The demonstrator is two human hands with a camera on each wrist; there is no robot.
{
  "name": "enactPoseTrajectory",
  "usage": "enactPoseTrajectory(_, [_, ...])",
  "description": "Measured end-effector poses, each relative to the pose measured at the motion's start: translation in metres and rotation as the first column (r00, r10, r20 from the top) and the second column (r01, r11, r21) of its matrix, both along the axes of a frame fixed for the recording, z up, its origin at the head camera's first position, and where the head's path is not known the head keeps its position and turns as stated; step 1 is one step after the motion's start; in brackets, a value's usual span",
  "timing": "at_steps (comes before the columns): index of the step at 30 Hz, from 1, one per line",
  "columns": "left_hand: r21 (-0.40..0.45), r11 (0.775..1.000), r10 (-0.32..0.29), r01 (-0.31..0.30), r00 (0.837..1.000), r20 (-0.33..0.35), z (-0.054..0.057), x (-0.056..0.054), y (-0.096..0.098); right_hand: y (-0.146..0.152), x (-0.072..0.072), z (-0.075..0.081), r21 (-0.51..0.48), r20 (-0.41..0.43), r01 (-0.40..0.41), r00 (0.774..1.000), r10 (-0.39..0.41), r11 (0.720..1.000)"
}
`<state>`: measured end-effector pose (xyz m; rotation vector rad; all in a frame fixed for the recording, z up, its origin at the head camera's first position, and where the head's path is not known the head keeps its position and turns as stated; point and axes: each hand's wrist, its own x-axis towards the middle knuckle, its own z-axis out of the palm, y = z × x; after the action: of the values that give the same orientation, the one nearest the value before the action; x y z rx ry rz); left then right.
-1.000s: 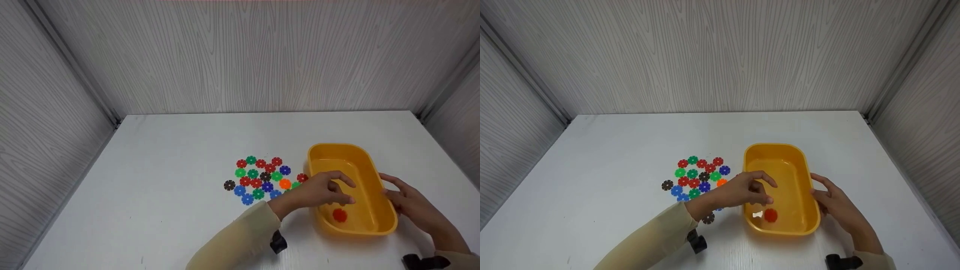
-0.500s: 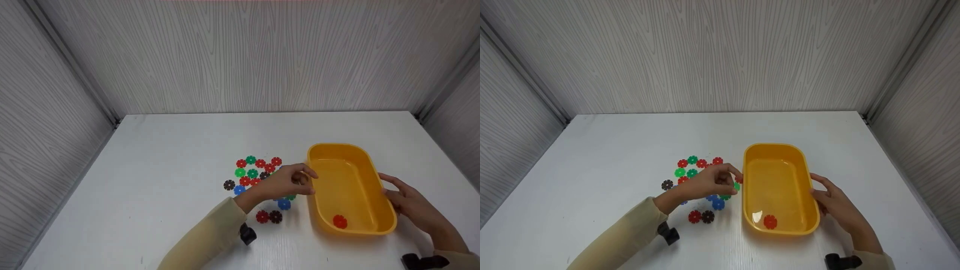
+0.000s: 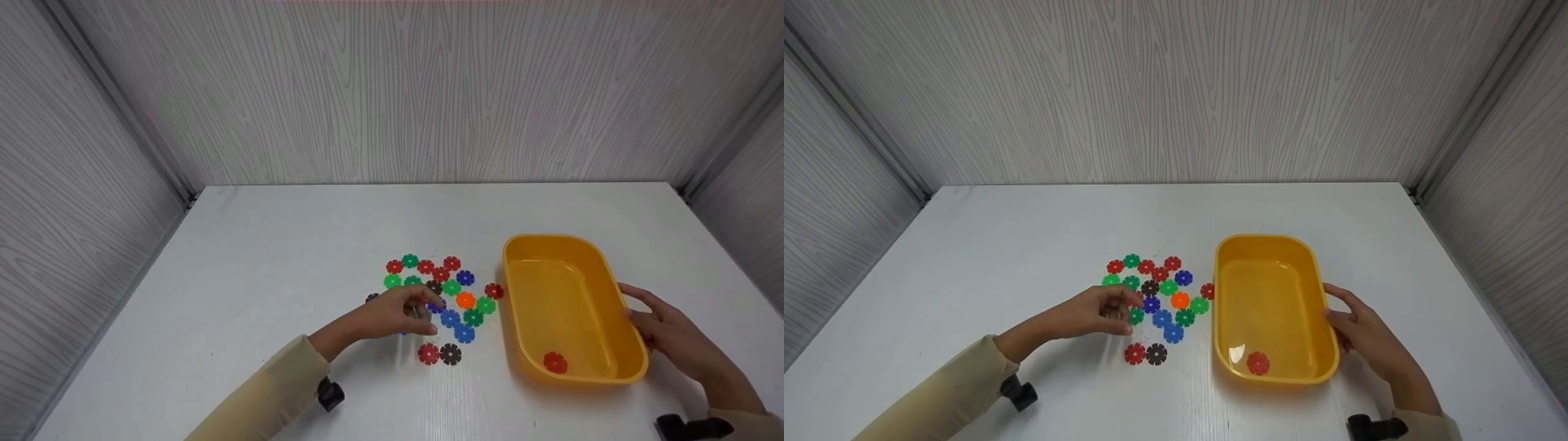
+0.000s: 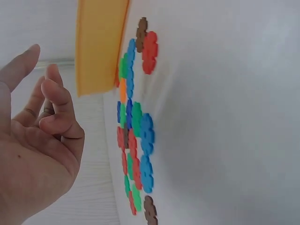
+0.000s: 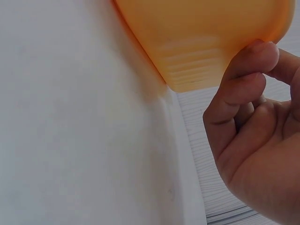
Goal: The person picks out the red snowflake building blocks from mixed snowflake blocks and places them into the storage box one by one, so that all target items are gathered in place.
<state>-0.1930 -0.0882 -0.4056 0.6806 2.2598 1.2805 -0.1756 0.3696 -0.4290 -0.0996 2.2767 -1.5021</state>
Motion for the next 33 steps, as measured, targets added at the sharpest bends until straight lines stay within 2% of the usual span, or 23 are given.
enactPoseTrajectory(6, [-0.053,0.999,0.008,-0.006,0.999,0.042,-0.017,0.008,-0.02,-0.001,-0.001,0.002,0.025,0.015,0.023,1.0,-0.023,0.999])
enactPoseTrajectory(11, [-0.068,0.998,0.005,0.0,0.997,0.073,-0.026,0.012,-0.027,-0.001,-0.001,0.002,0.039,0.01,0.034,0.999,-0.034,0.999])
enactPoseTrajectory(17, [-0.101,0.995,-0.005,0.013,0.997,0.077,-0.028,0.012,-0.025,-0.001,-0.001,-0.001,0.015,0.0,0.03,1.0,-0.03,0.999])
enactPoseTrajectory(22, [-0.155,0.987,-0.032,0.042,0.997,0.069,-0.029,0.011,-0.015,-0.001,0.0,-0.002,0.032,0.013,0.04,0.999,-0.041,0.999])
enactPoseTrajectory(29, [-0.318,0.945,-0.068,0.069,0.998,0.013,-0.028,0.012,-0.001,-0.001,0.001,0.0,0.053,0.021,0.046,0.999,-0.047,0.998])
enactPoseTrajectory(33, [-0.349,0.935,-0.077,0.066,0.997,-0.018,-0.03,0.011,0.001,-0.002,0.0,-0.001,0.046,0.002,0.039,0.999,-0.039,0.998])
